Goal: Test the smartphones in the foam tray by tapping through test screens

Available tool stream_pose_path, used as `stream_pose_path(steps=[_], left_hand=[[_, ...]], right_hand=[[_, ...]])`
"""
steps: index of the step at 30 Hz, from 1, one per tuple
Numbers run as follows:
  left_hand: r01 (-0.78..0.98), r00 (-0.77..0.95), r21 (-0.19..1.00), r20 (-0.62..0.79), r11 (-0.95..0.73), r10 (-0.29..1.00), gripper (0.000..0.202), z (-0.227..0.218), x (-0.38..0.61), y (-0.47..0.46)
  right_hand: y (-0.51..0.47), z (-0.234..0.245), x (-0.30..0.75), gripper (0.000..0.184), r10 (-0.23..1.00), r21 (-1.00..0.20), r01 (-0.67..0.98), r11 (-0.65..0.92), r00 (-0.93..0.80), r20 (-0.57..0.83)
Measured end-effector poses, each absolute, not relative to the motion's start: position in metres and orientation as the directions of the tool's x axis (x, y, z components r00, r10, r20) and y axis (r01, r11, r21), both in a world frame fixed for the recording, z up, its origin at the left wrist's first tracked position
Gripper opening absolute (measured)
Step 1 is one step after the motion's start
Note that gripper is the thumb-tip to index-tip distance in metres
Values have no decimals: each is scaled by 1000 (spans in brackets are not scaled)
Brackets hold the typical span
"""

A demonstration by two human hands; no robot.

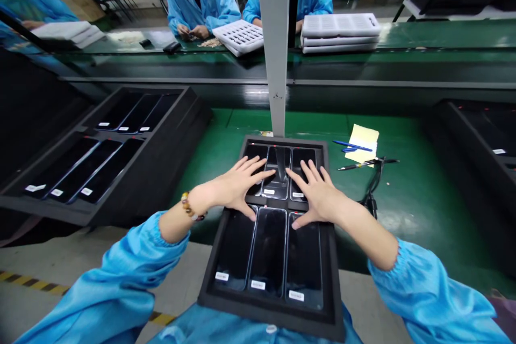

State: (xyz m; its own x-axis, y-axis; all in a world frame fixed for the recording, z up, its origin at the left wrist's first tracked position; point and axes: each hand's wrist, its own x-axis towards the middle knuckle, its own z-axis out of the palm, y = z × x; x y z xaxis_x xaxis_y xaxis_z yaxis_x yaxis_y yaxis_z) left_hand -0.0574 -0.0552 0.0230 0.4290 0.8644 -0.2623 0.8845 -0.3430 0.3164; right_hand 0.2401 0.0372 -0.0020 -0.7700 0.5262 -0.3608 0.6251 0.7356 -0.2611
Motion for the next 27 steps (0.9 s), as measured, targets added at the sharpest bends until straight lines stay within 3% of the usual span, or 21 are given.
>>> stream_pose_path(steps=[3, 8, 27], left_hand=[[883, 409, 316, -152, -348, 900, 143, 18, -81, -61], [874, 414, 339, -144, -348, 899, 142, 8, -103, -61], [906, 371, 328, -307, -268, 877, 155, 8, -107, -59]], right_hand=[[46, -9, 266, 160, 530, -276, 590, 759, -805, -266], [58, -13, 286, 155, 539, -292, 561, 775, -827, -160], [50, -19, 285, 156, 519, -312, 564, 764, -826, -221]])
